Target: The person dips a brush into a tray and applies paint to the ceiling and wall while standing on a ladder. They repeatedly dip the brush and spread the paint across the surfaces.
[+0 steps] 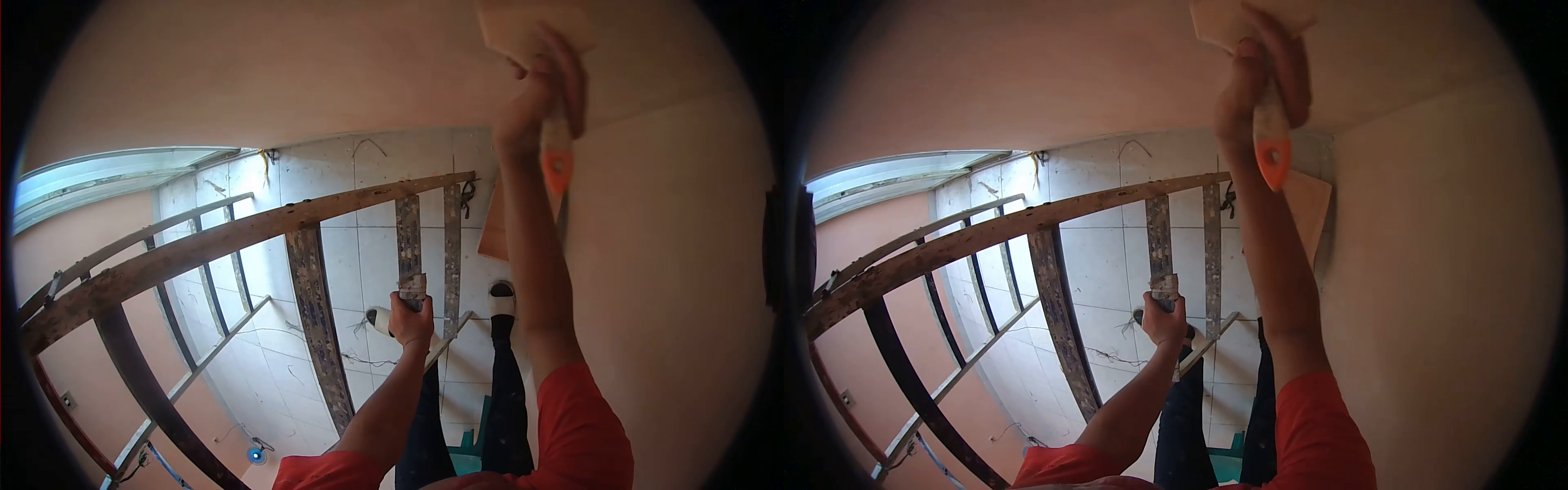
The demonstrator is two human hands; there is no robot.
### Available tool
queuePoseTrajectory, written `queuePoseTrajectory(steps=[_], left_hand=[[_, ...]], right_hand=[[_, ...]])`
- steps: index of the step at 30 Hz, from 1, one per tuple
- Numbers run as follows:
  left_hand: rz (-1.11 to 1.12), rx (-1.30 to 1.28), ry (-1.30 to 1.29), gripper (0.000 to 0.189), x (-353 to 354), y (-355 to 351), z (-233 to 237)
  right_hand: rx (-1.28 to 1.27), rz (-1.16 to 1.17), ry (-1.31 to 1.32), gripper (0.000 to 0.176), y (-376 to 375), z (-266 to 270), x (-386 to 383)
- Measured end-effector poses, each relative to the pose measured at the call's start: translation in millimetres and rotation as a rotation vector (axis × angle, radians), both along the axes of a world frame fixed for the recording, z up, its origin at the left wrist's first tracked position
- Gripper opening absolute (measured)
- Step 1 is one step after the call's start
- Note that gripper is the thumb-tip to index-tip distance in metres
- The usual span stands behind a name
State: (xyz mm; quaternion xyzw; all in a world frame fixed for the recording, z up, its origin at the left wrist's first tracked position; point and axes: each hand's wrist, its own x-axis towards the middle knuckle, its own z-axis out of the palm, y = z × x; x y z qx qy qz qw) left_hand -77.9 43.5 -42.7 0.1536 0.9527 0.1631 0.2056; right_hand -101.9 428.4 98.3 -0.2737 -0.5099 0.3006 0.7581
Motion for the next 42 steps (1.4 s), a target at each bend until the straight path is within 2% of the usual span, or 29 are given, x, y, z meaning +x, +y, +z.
queuePoseTrajectory(steps=[4, 6, 9, 10, 12, 13, 15, 16, 18, 19, 21, 22, 23, 24, 26, 28, 30, 34, 36, 39, 40, 42], left_hand=[[0.021, -0.021, 0.0, 0.047, 0.1, 1.5, -0.5], [0.03, -0.03, 0.004, 0.047, -0.2, 1.3, 0.6], [0.019, -0.046, 0.002, 0.047, 0.2, 3.2, 0.8], [0.027, -0.031, 0.004, 0.047, 0.4, 4.0, -0.1], [0.026, -0.027, 0.006, 0.047, 1.4, 0.1, 0.4], [0.025, -0.029, 0.01, 0.047, 1.5, -0.5, 0.0], [0.02, -0.024, 0.019, 0.048, 0.8, 3.2, -0.2], [0.027, -0.021, -0.003, 0.047, 1.0, 3.9, 2.2], [0.028, -0.019, -0.02, 0.047, 0.6, 3.1, 3.7], [0.024, -0.036, -0.005, 0.049, 0.8, 2.6, 3.5], [0.017, -0.05, 0.014, 0.051, 1.4, 5.3, 1.3], [0.036, -0.008, 0.025, 0.056, 2.2, 5.5, 1.0], [0.057, 0.031, 0.035, 0.062, 2.6, 4.1, 1.0], [0.058, 0.025, 0.034, 0.062, 1.9, 2.4, 1.0], [0.052, 0.076, 0.029, 0.079, 2.0, 1.8, 0.6], [0.047, 0.074, 0.017, 0.081, 2.2, 1.2, -0.4], [0.042, 0.069, 0.01, 0.083, 1.1, 1.4, 1.6], [0.057, 0.06, -0.02, 0.082, 2.2, 3.3, 2.8], [0.039, 0.063, 0.016, 0.082, 2.0, 2.7, 0.8], [0.043, 0.061, 0.014, 0.081, 1.6, 3.0, -0.4], [0.042, 0.051, 0.007, 0.08, 1.6, 3.6, -0.7], [0.039, 0.032, 0.007, 0.079, 2.1, -0.6, 1.2]], right_hand=[[0.001, -0.095, -0.173, 0.032, 4.1, -104.1, 9.8], [-0.311, -0.021, -0.229, 0.028, -15.4, -127.8, 19.2], [-0.381, 0.012, -0.19, 0.026, -21.7, -129.7, 30.3], [-0.385, 0.008, -0.189, 0.026, -16.4, -113.8, 28.2], [-0.172, 0.0, -0.111, 0.026, 0.4, -76.7, 22.3], [-0.176, -0.008, -0.11, 0.026, 4.1, -53.3, 23.5], [0.216, -0.155, -0.227, 0.034, 9.1, -16.4, 25.6], [0.215, -0.161, -0.224, 0.034, 10.9, -19.5, 27.1], [0.27, -0.172, -0.481, 0.042, 16.1, -37.3, 31.5], [0.269, -0.179, -0.478, 0.042, 16.9, -60.0, 36.2], [0.05, 0.169, -0.58, 0.048, 16.9, -115.3, 50.3], [0.048, 0.168, -0.577, 0.048, 14.4, -124.1, 58.4], [0.053, 0.146, -0.693, 0.048, 9.2, -133.4, 67.8], [0.056, 0.125, -0.812, 0.049, 1.6, -131.7, 72.4], [-0.029, 0.212, -0.777, 0.05, -8.0, -126.3, 84.7], [-0.108, 0.292, -0.735, 0.051, -2.8, -99.0, 88.6], [0.204, -0.028, -0.875, 0.049, 3.4, -65.3, 82.8], [0.267, -0.012, -0.998, 0.046, 23.0, -88.4, 86.4], [0.065, 0.183, -1.018, 0.041, 16.3, -114.7, 94.4], [-0.039, 0.293, -0.898, 0.037, 1.4, -129.2, 105.1], [-0.045, 0.298, -0.893, 0.037, 0.3, -118.8, 102.8], [-0.446, 0.511, -0.618, 0.033, 2.5, -98.3, 101.4]])
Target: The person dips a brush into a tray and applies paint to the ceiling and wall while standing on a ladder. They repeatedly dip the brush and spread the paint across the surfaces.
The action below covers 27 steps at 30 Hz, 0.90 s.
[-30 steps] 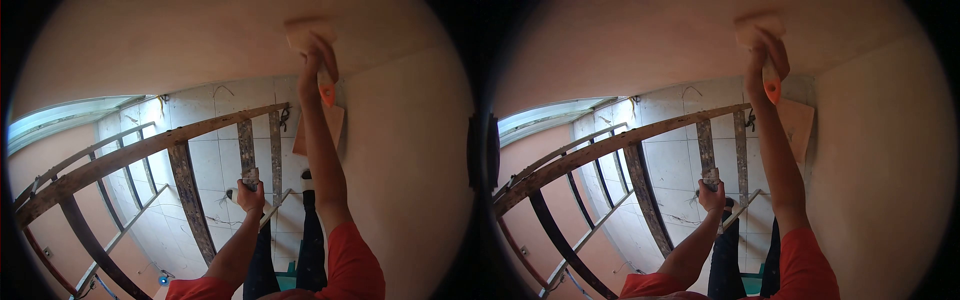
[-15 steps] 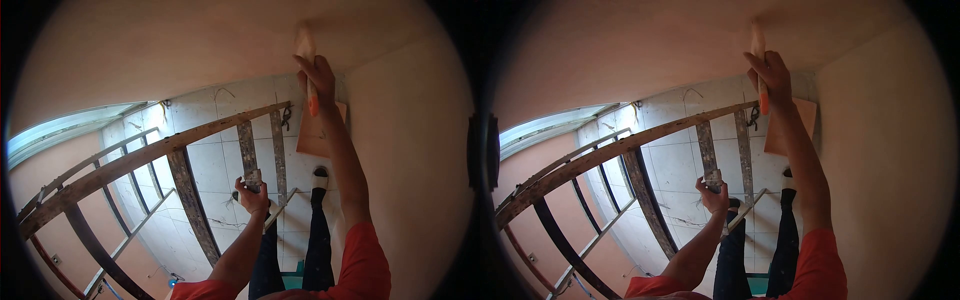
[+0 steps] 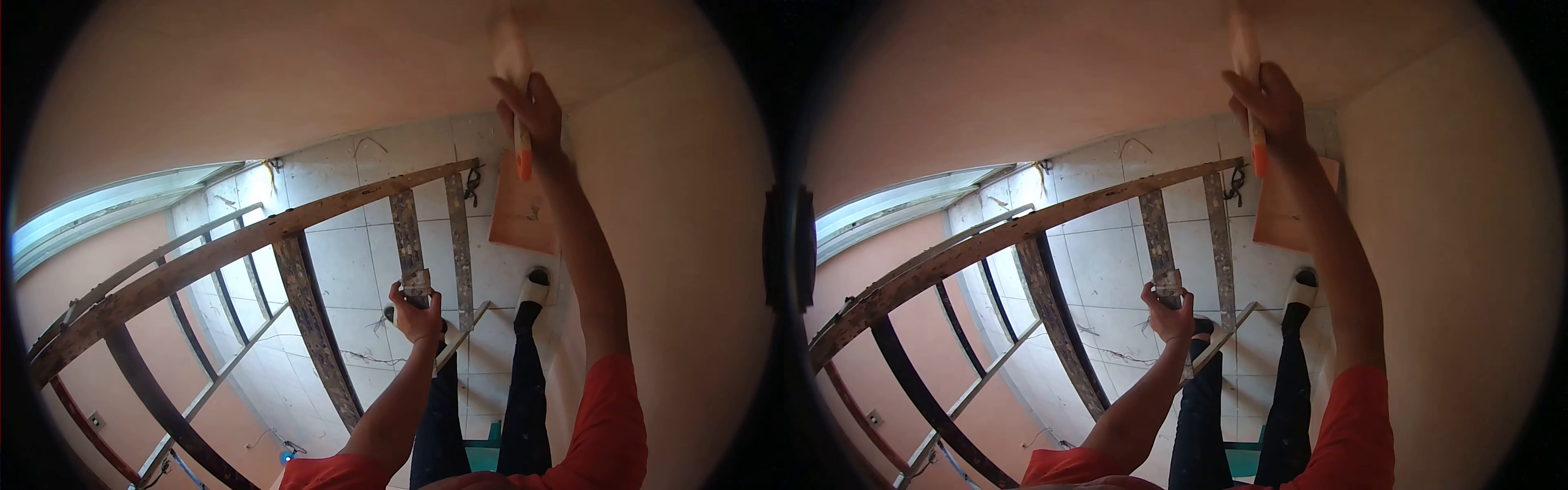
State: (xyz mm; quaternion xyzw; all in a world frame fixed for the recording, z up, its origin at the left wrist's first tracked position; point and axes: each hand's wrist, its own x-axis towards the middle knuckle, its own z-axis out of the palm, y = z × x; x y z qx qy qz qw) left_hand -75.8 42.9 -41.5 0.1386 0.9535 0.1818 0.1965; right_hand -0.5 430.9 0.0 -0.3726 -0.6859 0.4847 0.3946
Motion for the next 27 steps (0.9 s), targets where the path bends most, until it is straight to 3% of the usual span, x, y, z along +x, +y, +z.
queuePoseTrajectory(steps=[1, 3, 7, 9, 10, 12, 18, 24, 27], left_hand=[[0.015, -0.014, -0.03, 0.078, -0.6, 0.3, 0.4], [0.026, -0.02, -0.06, 0.077, -0.8, 2.4, 0.2], [-0.025, 0.018, 0.032, 0.074, 0.6, -0.9, -6.0], [-0.04, -0.002, 0.056, 0.076, 0.0, -2.8, -8.5], [-0.04, -0.029, 0.043, 0.075, 0.1, -3.4, -6.8], [-0.04, -0.04, 0.032, 0.075, 0.6, 1.0, -5.1], [-0.027, -0.029, 0.024, 0.072, 0.4, -0.3, -6.4], [-0.026, -0.05, -0.019, 0.075, -2.2, 2.9, -4.8], [-0.023, -0.068, -0.025, 0.075, 0.5, -2.2, -3.7]], right_hand=[[-0.002, -0.004, 0.006, 0.033, 6.3, -6.3, -2.2], [0.613, 0.03, -0.192, 0.032, 27.0, -24.6, -5.3], [0.59, 0.043, -0.177, 0.034, 6.9, -33.3, -1.4], [0.127, 0.093, -0.028, 0.032, -2.2, -29.1, 1.2], [0.114, 0.092, -0.033, 0.032, 1.9, -31.9, 1.7], [0.533, 0.12, -0.238, 0.031, 27.6, -34.4, -4.0], [0.664, 0.051, -0.241, 0.035, 3.0, -56.9, 2.5], [0.635, 0.112, -0.379, 0.035, 23.2, -65.5, -2.3], [0.578, 0.111, -0.284, 0.029, 5.6, -60.3, -1.3]])
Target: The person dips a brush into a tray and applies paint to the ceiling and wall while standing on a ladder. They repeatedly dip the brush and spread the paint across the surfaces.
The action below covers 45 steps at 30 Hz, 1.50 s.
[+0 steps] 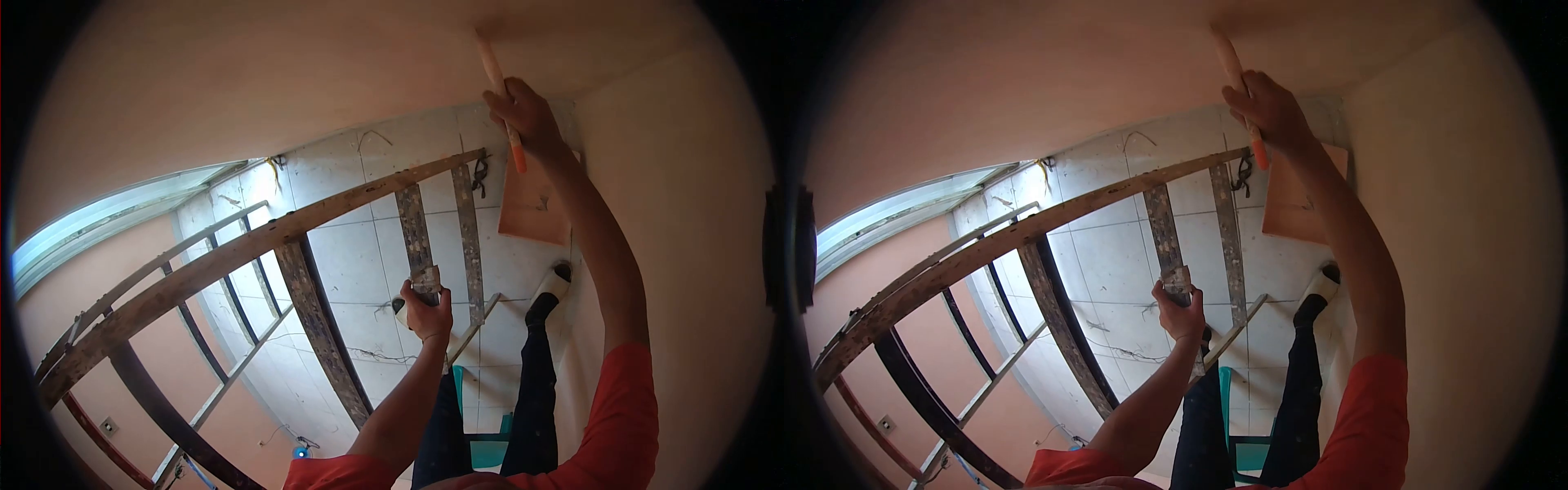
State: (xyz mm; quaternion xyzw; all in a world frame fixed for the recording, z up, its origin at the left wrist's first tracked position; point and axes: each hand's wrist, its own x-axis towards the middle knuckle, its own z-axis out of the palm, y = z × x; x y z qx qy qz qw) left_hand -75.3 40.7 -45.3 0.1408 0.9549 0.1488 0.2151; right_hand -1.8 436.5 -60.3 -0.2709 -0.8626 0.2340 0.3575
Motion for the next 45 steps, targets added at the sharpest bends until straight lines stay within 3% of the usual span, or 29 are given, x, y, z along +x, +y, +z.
queuePoseTrajectory(steps=[3, 6, 9, 13, 19, 22, 24, 31, 33, 39, 42, 45], left_hand=[[-0.039, 0.052, 0.044, 0.074, -1.3, 1.1, -1.1], [-0.011, 0.036, 0.005, 0.073, -2.2, 7.4, 4.8], [0.002, 0.062, -0.015, 0.071, -1.6, 3.4, 3.0], [-0.007, 0.07, -0.011, 0.071, -2.6, 2.8, 2.7], [-0.021, 0.063, -0.007, 0.071, -4.0, 3.6, 1.2], [-0.02, 0.049, -0.033, 0.071, -3.3, 3.5, 5.1], [-0.004, 0.058, -0.049, 0.072, -5.0, 6.3, 5.2], [-0.015, 0.024, -0.075, 0.075, -5.8, 5.2, 8.9], [-0.011, 0.038, -0.083, 0.075, -5.0, 7.3, 7.9], [-0.027, 0.009, -0.075, 0.074, -3.8, 0.8, 10.7], [-0.008, 0.032, -0.077, 0.074, -4.3, 6.4, 6.2], [-0.004, 0.039, -0.077, 0.074, -5.3, 3.6, 6.2]], right_hand=[[0.106, -0.05, -0.119, 0.029, 16.7, 11.5, -8.7], [0.128, -0.011, -0.152, 0.031, 13.8, -13.3, -12.6], [0.111, 0.001, -0.008, 0.029, -9.6, -10.8, -13.5], [0.099, -0.047, -0.054, 0.028, 8.4, -0.1, -23.2], [-0.126, 0.07, -0.037, 0.027, -11.4, 4.2, -29.2], [0.051, -0.007, 0.06, 0.024, 2.0, 2.8, -37.2], [-0.033, 0.023, -0.112, 0.026, 6.9, -7.8, -41.1], [0.126, 0.011, -0.029, 0.026, 3.9, -7.6, -41.0], [0.044, 0.061, -0.265, 0.027, 9.8, -15.7, -41.1], [-0.085, 0.032, 0.051, 0.03, -15.9, 19.7, -55.1], [-0.008, 0.031, -0.162, 0.032, -1.0, 7.6, -60.3], [-0.025, 0.043, -0.07, 0.03, -20.5, 6.3, -55.7]])
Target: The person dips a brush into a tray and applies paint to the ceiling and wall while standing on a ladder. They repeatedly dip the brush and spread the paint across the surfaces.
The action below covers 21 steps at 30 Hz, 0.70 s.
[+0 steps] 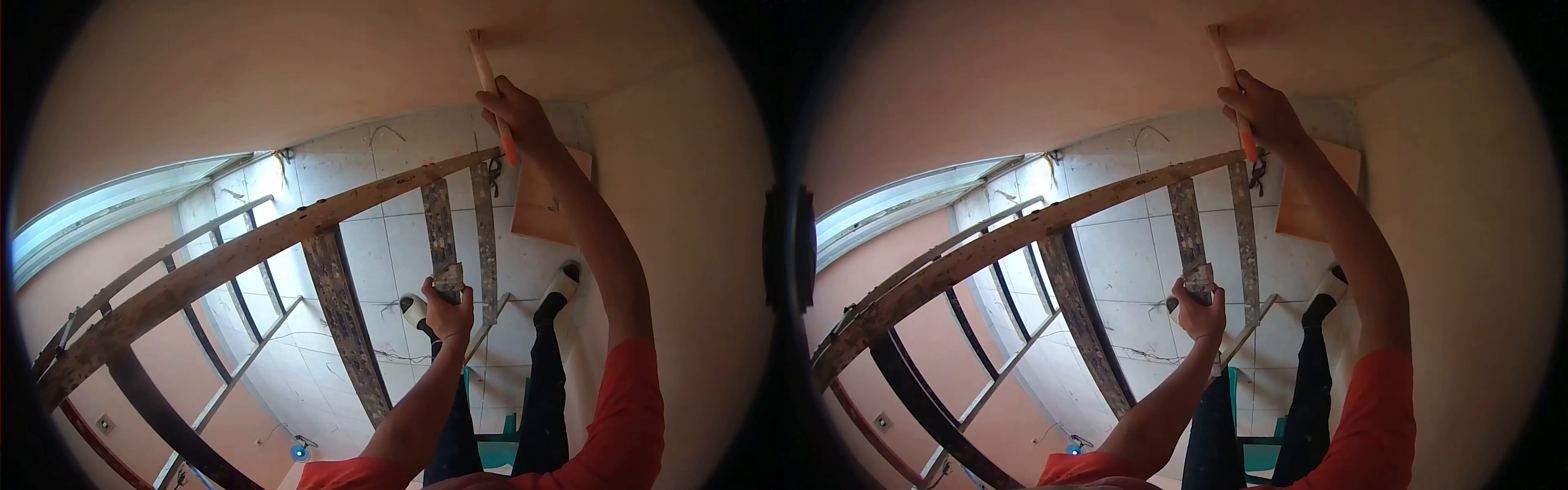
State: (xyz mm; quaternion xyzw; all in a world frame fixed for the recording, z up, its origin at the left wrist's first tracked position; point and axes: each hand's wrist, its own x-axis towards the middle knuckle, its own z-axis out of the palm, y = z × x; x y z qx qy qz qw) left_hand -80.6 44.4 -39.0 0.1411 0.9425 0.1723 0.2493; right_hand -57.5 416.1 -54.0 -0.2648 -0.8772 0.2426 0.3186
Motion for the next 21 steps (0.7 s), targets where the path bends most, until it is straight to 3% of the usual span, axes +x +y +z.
queuePoseTrajectory(steps=[4, 6, 10, 12, 15, 17, 20, 21], left_hand=[[-0.023, 0.009, 0.037, 0.072, 2.4, -5.1, -2.0], [-0.039, 0.051, 0.078, 0.07, 2.6, -3.6, -5.4], [-0.018, 0.027, 0.065, 0.071, 1.7, -2.0, -4.3], [-0.025, 0.014, 0.055, 0.071, 2.8, -4.7, -4.4], [-0.037, 0.046, 0.082, 0.07, 3.3, -0.7, -3.8], [-0.01, 0.048, 0.062, 0.07, 4.1, 1.0, 0.1], [-0.013, 0.045, 0.099, 0.066, 5.8, 1.5, -1.3], [-0.019, 0.038, 0.096, 0.066, 5.0, -0.7, -3.7]], right_hand=[[-0.23, -0.063, 0.041, 0.027, -4.3, 31.7, -5.7], [0.038, -0.049, -0.025, 0.027, 10.8, 19.2, -11.8], [0.022, -0.027, 0.024, 0.026, -2.2, -8.3, -8.2], [-0.378, 0.068, 0.349, 0.025, -16.5, -5.9, -6.0], [-0.197, -0.033, 0.464, 0.023, -18.2, 35.7, -25.4], [-0.056, -0.166, 0.504, 0.021, -5.3, 10.0, -40.7], [-0.33, -0.207, 0.639, 0.012, -27.2, -39.7, -34.9], [-0.238, -0.31, 0.586, 0.01, -42.2, -58.1, -27.2]])
